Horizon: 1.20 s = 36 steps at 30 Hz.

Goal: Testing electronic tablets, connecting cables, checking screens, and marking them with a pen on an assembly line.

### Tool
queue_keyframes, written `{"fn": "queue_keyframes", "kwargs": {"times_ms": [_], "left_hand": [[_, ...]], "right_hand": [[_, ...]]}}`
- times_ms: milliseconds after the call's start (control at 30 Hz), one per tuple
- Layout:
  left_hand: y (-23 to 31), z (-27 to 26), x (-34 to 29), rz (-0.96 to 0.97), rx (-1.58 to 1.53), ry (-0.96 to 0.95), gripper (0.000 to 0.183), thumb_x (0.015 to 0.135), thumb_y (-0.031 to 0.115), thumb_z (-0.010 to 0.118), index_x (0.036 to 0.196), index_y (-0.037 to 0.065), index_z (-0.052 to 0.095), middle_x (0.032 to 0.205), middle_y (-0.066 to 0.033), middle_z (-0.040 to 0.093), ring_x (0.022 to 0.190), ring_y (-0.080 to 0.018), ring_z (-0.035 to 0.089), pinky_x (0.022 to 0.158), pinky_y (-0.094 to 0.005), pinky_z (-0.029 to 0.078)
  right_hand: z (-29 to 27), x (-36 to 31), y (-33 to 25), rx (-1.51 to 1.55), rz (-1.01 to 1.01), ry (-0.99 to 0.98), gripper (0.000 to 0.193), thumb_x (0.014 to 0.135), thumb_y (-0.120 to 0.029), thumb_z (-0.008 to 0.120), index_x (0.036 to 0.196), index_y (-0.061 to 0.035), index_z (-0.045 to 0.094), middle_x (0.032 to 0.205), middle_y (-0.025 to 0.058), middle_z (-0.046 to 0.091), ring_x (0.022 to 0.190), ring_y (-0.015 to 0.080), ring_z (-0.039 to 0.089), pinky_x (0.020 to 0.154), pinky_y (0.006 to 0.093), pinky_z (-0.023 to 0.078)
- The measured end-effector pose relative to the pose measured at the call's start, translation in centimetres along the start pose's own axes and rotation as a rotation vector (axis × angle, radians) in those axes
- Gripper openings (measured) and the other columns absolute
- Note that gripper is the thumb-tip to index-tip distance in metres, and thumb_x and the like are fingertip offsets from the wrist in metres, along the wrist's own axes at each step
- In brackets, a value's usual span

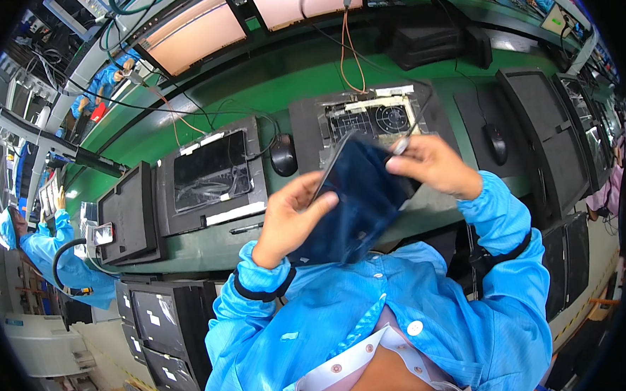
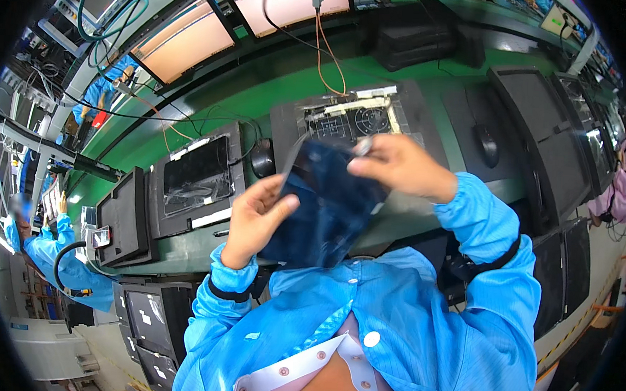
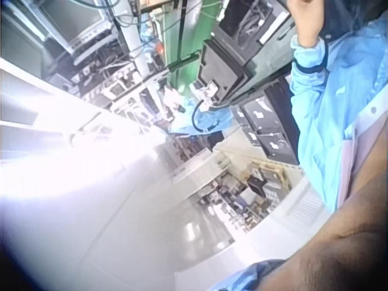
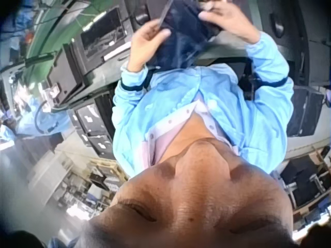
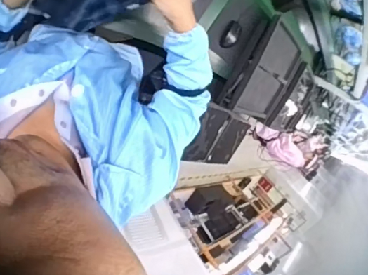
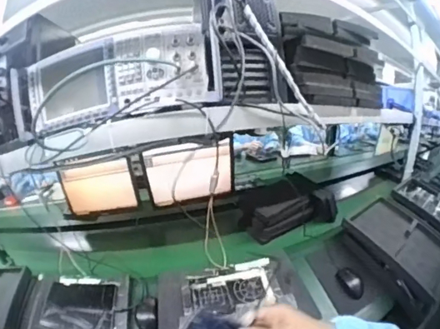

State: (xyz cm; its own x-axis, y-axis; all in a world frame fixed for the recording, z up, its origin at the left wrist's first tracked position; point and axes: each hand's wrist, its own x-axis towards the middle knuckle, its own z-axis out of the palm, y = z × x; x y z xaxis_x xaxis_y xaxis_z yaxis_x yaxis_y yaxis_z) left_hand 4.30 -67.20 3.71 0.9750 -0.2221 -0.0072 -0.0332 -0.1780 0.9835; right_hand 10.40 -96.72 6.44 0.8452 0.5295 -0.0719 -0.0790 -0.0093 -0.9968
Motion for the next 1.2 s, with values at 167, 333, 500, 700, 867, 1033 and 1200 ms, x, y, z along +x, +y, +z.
{"fn": "queue_keyframes", "kwargs": {"times_ms": [167, 333, 500, 700, 867, 1033, 1200], "left_hand": [[-1.4, 1.6, 5.7, 0.314, 0.576, 0.161, 0.109, 0.073, 0.046, 0.088, 0.153, -0.004, 0.033, 0.156, -0.0287, 0.035, 0.149, -0.0411, 0.029, 0.122, -0.0503, 0.023], [-5.7, 5.2, 8.8, 0.154, 0.822, -0.034, 0.127, 0.067, 0.060, 0.087, 0.156, -0.004, 0.024, 0.161, -0.0354, 0.013, 0.153, -0.0471, 0.009, 0.125, -0.0558, 0.007], [-7.5, 6.0, 9.6, 0.212, 0.844, 0.059, 0.114, 0.071, 0.054, 0.088, 0.153, -0.003, 0.034, 0.161, -0.0328, 0.018, 0.153, -0.0464, 0.012, 0.125, -0.0546, 0.009], [-7.6, 5.9, 9.6, 0.272, 0.828, 0.112, 0.097, 0.075, 0.048, 0.086, 0.146, -0.005, 0.045, 0.158, -0.0326, 0.026, 0.151, -0.0472, 0.018, 0.124, -0.0540, 0.016], [-7.7, 6.1, 10.0, 0.290, 0.804, 0.186, 0.091, 0.076, 0.044, 0.086, 0.142, -0.007, 0.049, 0.154, -0.0315, 0.033, 0.146, -0.0468, 0.027, 0.121, -0.0526, 0.025], [-6.9, 5.5, 9.6, 0.288, 0.735, 0.204, 0.086, 0.077, 0.038, 0.085, 0.139, -0.008, 0.050, 0.151, -0.0330, 0.036, 0.141, -0.0478, 0.034, 0.118, -0.0517, 0.031], [-6.0, 3.7, 1.1, 0.454, 0.518, 0.336, 0.049, 0.082, 0.023, 0.081, 0.120, -0.003, 0.063, 0.127, -0.0241, 0.060, 0.119, -0.0404, 0.057, 0.101, -0.0452, 0.048]], "right_hand": [[-9.9, -1.2, 4.0, 0.337, 0.155, 0.488, 0.033, 0.097, -0.026, 0.071, 0.116, -0.0001, 0.066, 0.107, 0.0040, 0.070, 0.099, 0.0138, 0.064, 0.092, 0.0300, 0.049], [-13.1, 1.1, 9.0, 0.512, 0.232, 0.564, 0.031, 0.100, -0.027, 0.066, 0.115, -0.0008, 0.065, 0.110, 0.0089, 0.072, 0.099, 0.0225, 0.070, 0.092, 0.0385, 0.056], [-12.4, 2.2, 8.0, 0.436, 0.280, 0.573, 0.037, 0.101, -0.035, 0.064, 0.115, -0.0007, 0.065, 0.109, 0.0081, 0.071, 0.097, 0.0193, 0.068, 0.090, 0.0332, 0.053], [-12.4, -0.9, 4.1, -0.690, 0.527, 0.432, 0.069, 0.089, -0.053, 0.072, 0.123, 0.0063, 0.061, 0.106, 0.0169, 0.066, 0.100, 0.0246, 0.064, 0.081, 0.0351, 0.051], [-11.3, -1.7, 5.9, -1.081, 0.132, 0.292, 0.081, 0.070, -0.033, 0.091, 0.134, 0.0030, 0.057, 0.103, 0.0099, 0.057, 0.079, 0.0243, 0.058, 0.074, 0.0363, 0.051], [-9.5, -0.5, 3.6, -1.179, 0.232, 0.333, 0.078, 0.073, -0.036, 0.087, 0.137, -0.0013, 0.057, 0.108, 0.0155, 0.061, 0.097, 0.0336, 0.065, 0.083, 0.0411, 0.052], [2.0, 4.4, 3.3, -1.067, -0.506, 0.213, 0.021, 0.084, -0.010, 0.075, 0.103, -0.0016, 0.071, 0.092, 0.0139, 0.067, 0.085, 0.0319, 0.066, 0.074, 0.0394, 0.054]]}}
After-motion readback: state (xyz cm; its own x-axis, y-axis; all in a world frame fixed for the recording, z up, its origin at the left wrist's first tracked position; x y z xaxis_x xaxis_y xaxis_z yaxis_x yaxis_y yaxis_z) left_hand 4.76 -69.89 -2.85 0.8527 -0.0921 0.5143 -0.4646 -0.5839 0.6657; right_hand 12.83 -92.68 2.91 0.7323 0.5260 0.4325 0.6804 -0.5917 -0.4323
